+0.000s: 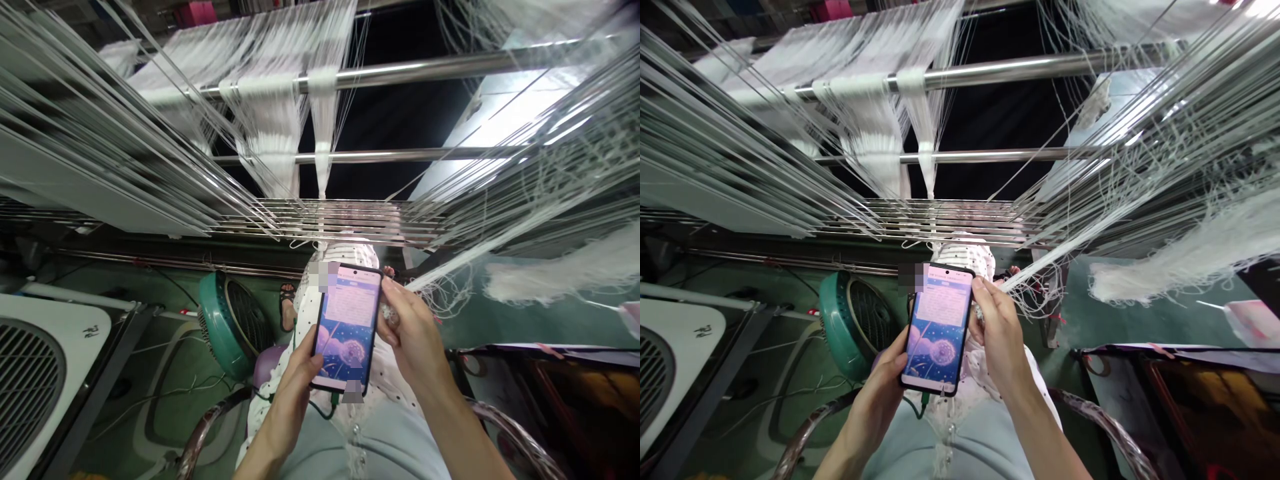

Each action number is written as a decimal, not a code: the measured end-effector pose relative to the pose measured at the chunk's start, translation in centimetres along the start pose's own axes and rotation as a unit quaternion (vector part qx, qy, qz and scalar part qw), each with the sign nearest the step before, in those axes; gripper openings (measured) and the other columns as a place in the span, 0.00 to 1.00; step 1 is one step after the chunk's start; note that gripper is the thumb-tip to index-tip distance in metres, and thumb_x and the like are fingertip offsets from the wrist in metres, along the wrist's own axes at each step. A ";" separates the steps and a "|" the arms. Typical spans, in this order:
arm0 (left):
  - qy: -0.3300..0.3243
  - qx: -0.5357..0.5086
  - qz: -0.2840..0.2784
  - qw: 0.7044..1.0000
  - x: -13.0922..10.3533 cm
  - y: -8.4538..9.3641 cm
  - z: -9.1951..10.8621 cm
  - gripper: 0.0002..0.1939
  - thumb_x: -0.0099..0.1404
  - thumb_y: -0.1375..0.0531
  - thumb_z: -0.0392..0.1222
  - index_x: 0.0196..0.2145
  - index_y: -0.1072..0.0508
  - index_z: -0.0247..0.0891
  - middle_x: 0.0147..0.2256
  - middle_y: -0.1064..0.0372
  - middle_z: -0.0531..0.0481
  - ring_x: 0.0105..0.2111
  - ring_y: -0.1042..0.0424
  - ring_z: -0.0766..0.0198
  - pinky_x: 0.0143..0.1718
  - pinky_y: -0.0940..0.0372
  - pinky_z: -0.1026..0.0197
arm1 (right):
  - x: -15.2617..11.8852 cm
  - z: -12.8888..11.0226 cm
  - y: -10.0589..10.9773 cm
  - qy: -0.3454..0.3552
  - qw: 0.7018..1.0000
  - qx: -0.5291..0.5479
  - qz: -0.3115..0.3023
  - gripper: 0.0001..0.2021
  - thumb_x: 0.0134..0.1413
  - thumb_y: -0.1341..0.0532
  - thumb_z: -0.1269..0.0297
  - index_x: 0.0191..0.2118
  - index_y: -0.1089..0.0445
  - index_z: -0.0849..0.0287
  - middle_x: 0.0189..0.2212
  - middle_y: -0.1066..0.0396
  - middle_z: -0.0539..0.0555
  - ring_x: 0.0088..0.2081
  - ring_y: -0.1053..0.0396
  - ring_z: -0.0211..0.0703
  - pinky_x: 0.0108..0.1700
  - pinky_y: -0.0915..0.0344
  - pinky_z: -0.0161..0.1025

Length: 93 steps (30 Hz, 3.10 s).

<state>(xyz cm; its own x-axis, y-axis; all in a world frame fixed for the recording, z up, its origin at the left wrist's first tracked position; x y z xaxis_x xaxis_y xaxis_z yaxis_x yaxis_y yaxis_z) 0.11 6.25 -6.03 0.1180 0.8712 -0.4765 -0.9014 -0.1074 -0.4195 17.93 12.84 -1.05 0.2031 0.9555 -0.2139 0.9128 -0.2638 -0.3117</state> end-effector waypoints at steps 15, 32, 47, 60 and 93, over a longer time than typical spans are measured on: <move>0.003 -0.006 -0.026 1.000 0.2 0.0 -0.3 0.27 0.63 0.37 0.49 0.58 0.29 0.43 0.64 0.40 0.49 0.68 0.52 0.46 0.69 0.58 0.45 | 0.1 0.1 -0.1 -0.001 1.000 -0.003 -0.016 0.18 0.61 0.37 0.51 0.27 0.35 0.59 0.13 0.50 0.42 0.14 0.58 0.28 0.17 0.64 0.32; -0.028 0.055 -0.024 0.998 0.4 0.2 -0.5 0.34 0.60 0.35 0.53 0.62 0.33 0.42 0.67 0.44 0.46 0.69 0.56 0.41 0.69 0.63 0.42 | 0.2 0.2 0.0 -0.010 1.000 0.000 -0.009 0.16 0.58 0.35 0.51 0.31 0.31 0.61 0.14 0.48 0.42 0.13 0.59 0.25 0.16 0.65 0.28; -0.002 0.044 -0.021 0.999 0.1 0.2 -0.2 0.32 0.62 0.36 0.51 0.62 0.33 0.42 0.67 0.45 0.48 0.69 0.56 0.44 0.69 0.60 0.44 | 0.1 0.1 -0.2 -0.009 1.000 0.002 -0.022 0.17 0.59 0.36 0.51 0.29 0.32 0.61 0.14 0.49 0.41 0.14 0.58 0.26 0.16 0.65 0.29; -0.019 0.055 -0.045 0.997 0.0 -0.7 1.1 0.31 0.62 0.37 0.50 0.61 0.32 0.39 0.65 0.42 0.46 0.68 0.54 0.41 0.68 0.57 0.43 | -0.1 -0.3 -0.6 -0.010 0.999 -0.012 -0.036 0.15 0.60 0.37 0.52 0.34 0.31 0.61 0.17 0.50 0.42 0.16 0.60 0.28 0.18 0.65 0.31; -0.054 0.024 -0.020 0.998 -0.6 -1.0 1.5 0.35 0.59 0.34 0.43 0.63 0.36 0.43 0.64 0.40 0.46 0.67 0.48 0.44 0.66 0.51 0.47 | -2.7 -0.4 -2.2 -0.030 0.952 -0.112 -0.283 0.34 0.66 0.40 0.63 0.71 0.57 0.48 0.62 0.38 0.59 0.57 0.34 0.47 0.53 0.32 0.41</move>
<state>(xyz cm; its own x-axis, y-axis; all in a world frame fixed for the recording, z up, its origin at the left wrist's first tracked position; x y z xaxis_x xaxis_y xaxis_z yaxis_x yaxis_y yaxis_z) 0.36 6.59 -4.18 0.1112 0.9212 -0.3728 -0.9161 -0.0503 -0.3977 15.48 10.92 0.59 -0.3586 0.9251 -0.1248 0.9240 0.3328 -0.1884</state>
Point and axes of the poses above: each hand's wrist, its own x-axis towards the middle knuckle, its own y-axis out of the back of the hand, z = x × y, the point moved 8 cm from there along x, towards the middle knuckle
